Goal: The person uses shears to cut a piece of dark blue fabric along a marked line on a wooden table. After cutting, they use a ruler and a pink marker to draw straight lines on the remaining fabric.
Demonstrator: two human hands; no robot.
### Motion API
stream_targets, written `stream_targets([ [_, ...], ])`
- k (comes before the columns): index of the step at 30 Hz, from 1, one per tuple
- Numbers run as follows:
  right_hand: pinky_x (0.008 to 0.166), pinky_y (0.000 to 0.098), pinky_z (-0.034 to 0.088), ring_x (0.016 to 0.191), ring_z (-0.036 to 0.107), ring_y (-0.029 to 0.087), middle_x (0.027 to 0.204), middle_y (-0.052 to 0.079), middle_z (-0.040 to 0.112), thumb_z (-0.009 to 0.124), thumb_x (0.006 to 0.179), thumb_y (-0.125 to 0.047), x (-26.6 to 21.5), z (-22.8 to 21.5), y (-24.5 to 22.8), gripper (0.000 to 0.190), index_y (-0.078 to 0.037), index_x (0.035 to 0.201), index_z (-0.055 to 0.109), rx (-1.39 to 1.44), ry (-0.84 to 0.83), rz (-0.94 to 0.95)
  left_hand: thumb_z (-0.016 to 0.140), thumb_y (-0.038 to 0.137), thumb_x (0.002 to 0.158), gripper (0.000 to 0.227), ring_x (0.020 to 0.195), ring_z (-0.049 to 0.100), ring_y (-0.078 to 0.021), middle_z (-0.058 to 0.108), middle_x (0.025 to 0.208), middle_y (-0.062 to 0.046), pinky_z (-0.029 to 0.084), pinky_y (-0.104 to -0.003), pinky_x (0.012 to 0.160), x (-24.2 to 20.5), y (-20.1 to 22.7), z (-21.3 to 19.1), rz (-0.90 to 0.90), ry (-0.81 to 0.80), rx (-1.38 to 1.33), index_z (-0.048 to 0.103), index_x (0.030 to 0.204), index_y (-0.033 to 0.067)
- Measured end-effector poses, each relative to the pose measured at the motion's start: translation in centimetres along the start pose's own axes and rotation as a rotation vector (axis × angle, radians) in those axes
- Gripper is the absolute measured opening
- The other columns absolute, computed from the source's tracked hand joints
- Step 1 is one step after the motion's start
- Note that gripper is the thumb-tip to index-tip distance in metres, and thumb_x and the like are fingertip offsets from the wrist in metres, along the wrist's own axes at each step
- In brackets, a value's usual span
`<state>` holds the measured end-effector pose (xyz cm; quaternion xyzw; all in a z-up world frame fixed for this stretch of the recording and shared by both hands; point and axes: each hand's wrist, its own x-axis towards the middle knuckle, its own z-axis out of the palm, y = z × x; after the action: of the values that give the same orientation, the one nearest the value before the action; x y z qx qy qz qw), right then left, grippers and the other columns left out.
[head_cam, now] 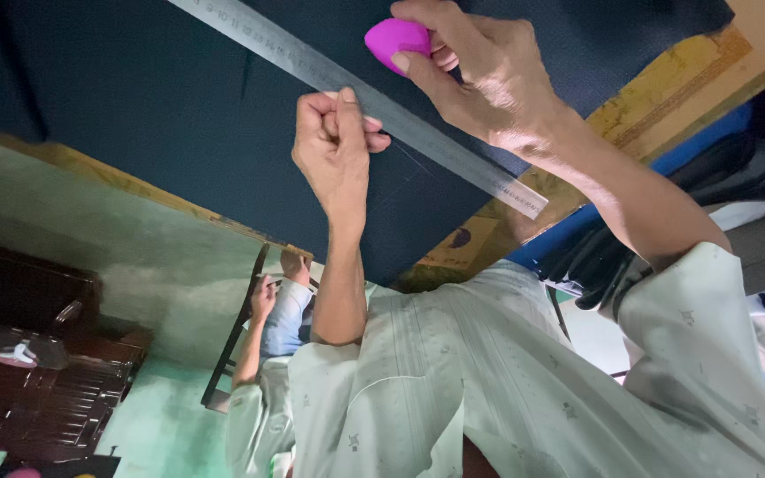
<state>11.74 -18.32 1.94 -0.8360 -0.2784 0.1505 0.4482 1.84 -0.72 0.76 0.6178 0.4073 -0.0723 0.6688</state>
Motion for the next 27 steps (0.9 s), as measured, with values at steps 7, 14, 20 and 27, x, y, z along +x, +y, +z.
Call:
stream_targets([
  [7,0.071,0.0269,0.061,0.085,0.077,0.020,0.095,0.013,0.075,0.078,0.109,-0.004,0.5,-0.2,-0.5,0.034,-0.002,0.137,0.058,-0.032,0.006,-0.005,0.061,0.014,0.105,0.016,0.060,0.065,-0.0074,0.065,0.071,-0.005,0.061,-0.026,0.054,0.1,-0.6,-0.1,-0.018,0.001,-0.089,0.057,0.099,0.0002],
  [14,0.070,0.0295,0.061,0.085,0.077,0.022,0.096,0.014,0.075,0.080,0.110,-0.012,2.8,0.7,-1.8,0.031,-0.003,0.135,0.063,-0.057,0.007,-0.003,0.062,0.015,0.104,0.017,0.057,0.064,-0.0073,0.067,0.069,-0.006,0.058,-0.025,0.053,0.1,-0.5,-0.3,-0.031,0.007,-0.053,0.057,0.096,0.0007],
  [20,0.067,0.0315,0.059,0.080,0.076,0.022,0.092,0.012,0.074,0.079,0.109,-0.016,4.1,2.1,-1.4,0.033,-0.005,0.137,0.065,-0.081,0.002,-0.001,0.063,0.014,0.104,0.017,0.058,0.063,-0.0066,0.066,0.070,-0.006,0.059,-0.026,0.053,0.2,-0.6,-0.2,-0.050,0.007,-0.073,0.057,0.096,0.0002],
  [27,0.072,0.0302,0.058,0.083,0.074,0.019,0.107,0.009,0.076,0.070,0.109,-0.011,5.1,3.0,-0.3,0.030,-0.005,0.137,0.060,-0.114,-0.017,-0.093,0.063,0.014,0.106,0.016,0.062,0.065,-0.0069,0.066,0.072,-0.006,0.061,-0.026,0.055,0.0,-1.0,-0.1,-0.016,-0.003,-0.088,0.057,0.099,0.0004],
])
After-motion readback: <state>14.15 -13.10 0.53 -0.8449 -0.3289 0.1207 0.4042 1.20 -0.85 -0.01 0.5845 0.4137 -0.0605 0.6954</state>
